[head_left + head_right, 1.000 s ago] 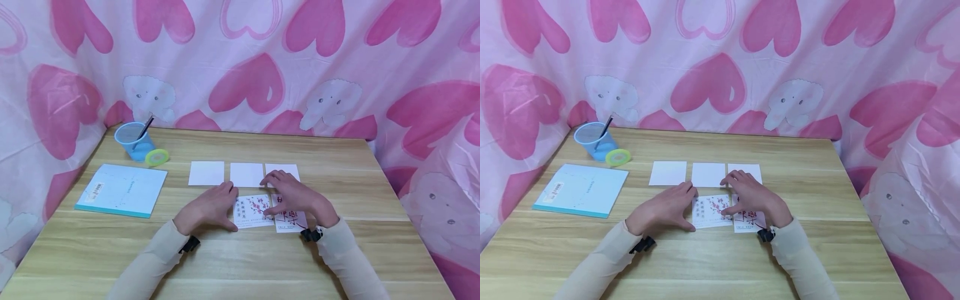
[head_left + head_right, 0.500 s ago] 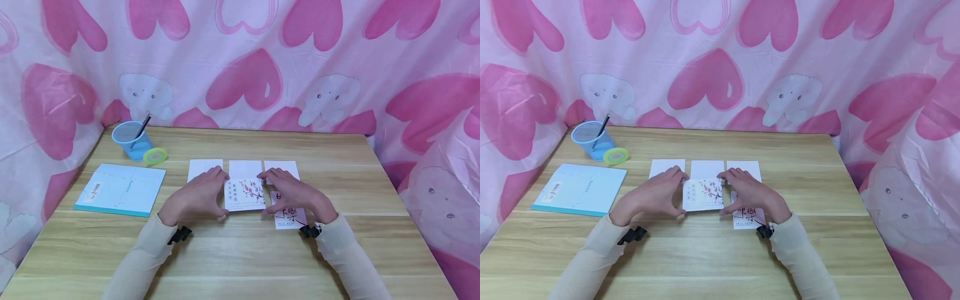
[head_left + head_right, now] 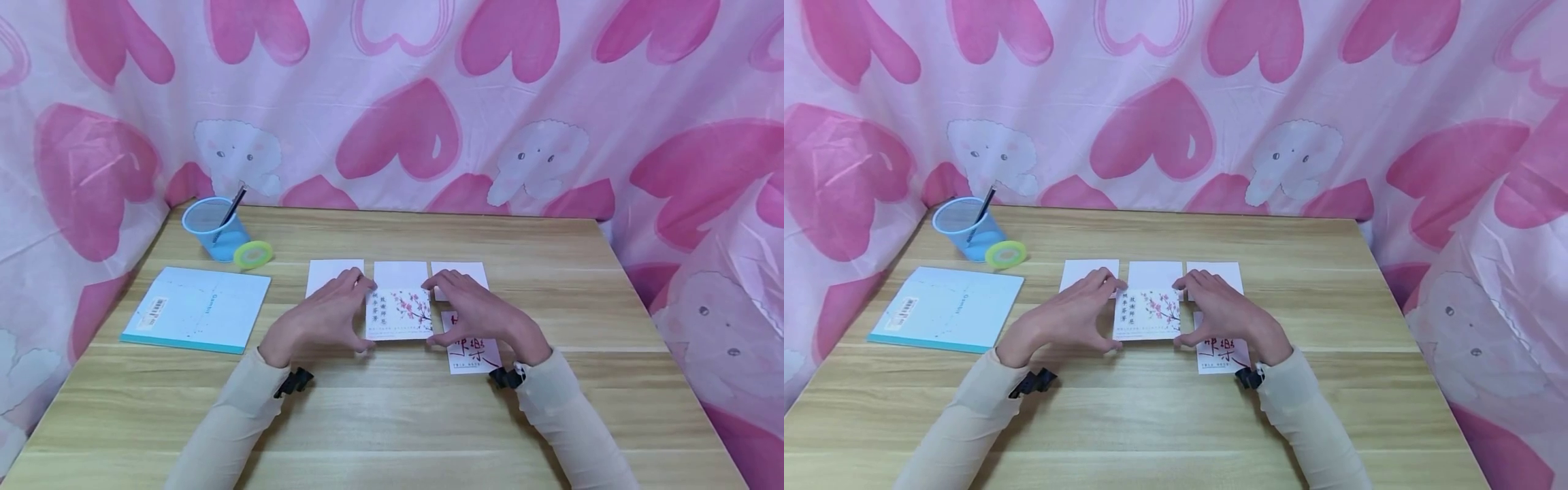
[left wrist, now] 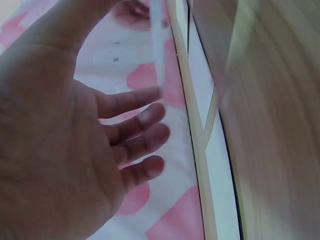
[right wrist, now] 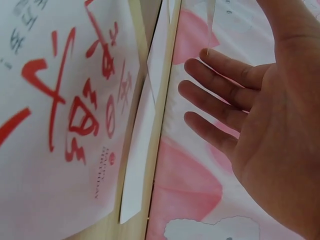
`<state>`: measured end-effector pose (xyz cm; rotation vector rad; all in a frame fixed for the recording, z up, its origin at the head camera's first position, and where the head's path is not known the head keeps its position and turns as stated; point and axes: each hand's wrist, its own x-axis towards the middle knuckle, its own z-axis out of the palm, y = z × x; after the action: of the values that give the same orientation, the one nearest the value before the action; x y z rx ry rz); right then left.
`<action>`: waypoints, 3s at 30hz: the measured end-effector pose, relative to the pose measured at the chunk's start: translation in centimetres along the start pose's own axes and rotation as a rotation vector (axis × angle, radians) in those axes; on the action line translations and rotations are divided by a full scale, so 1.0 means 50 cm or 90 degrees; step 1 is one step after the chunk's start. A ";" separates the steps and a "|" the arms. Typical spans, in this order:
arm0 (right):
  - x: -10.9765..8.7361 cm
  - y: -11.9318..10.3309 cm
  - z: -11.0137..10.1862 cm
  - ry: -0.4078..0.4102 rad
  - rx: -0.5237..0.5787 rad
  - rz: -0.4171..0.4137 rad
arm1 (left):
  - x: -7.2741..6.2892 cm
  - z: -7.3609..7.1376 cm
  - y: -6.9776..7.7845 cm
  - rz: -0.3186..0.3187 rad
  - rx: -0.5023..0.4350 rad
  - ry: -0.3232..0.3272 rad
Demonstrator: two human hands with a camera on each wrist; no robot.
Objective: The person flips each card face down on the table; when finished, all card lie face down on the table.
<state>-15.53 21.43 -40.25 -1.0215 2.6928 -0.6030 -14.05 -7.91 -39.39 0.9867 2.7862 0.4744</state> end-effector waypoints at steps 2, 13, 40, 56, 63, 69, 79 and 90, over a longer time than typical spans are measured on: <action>-0.001 -0.002 -0.002 0.009 -0.009 -0.006 | 0.010 0.002 0.012 0.015 0.010 0.011; 0.001 -0.023 -0.013 0.025 0.010 -0.016 | 0.061 0.021 0.044 0.056 -0.008 0.031; 0.022 -0.033 0.026 0.082 0.024 -0.024 | 0.065 0.001 0.037 0.138 -0.393 0.107; 0.012 -0.028 0.016 0.047 -0.101 -0.019 | 0.023 -0.030 0.018 0.029 -0.108 -0.024; 0.015 -0.025 0.019 0.045 -0.105 -0.025 | 0.020 -0.025 0.016 -0.013 -0.062 -0.065; 0.016 -0.024 0.032 -0.001 -0.094 -0.021 | 0.023 -0.006 0.019 -0.054 -0.058 -0.139; 0.020 -0.027 0.048 -0.046 -0.144 -0.011 | 0.031 0.014 0.039 -0.088 -0.025 -0.203; 0.018 -0.029 0.046 -0.039 -0.149 -0.021 | 0.033 0.019 0.044 -0.110 -0.034 -0.217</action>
<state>-14.61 19.15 -41.71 -1.1229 2.7438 -0.2603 -13.79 -5.03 -39.57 0.7280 2.5096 0.3198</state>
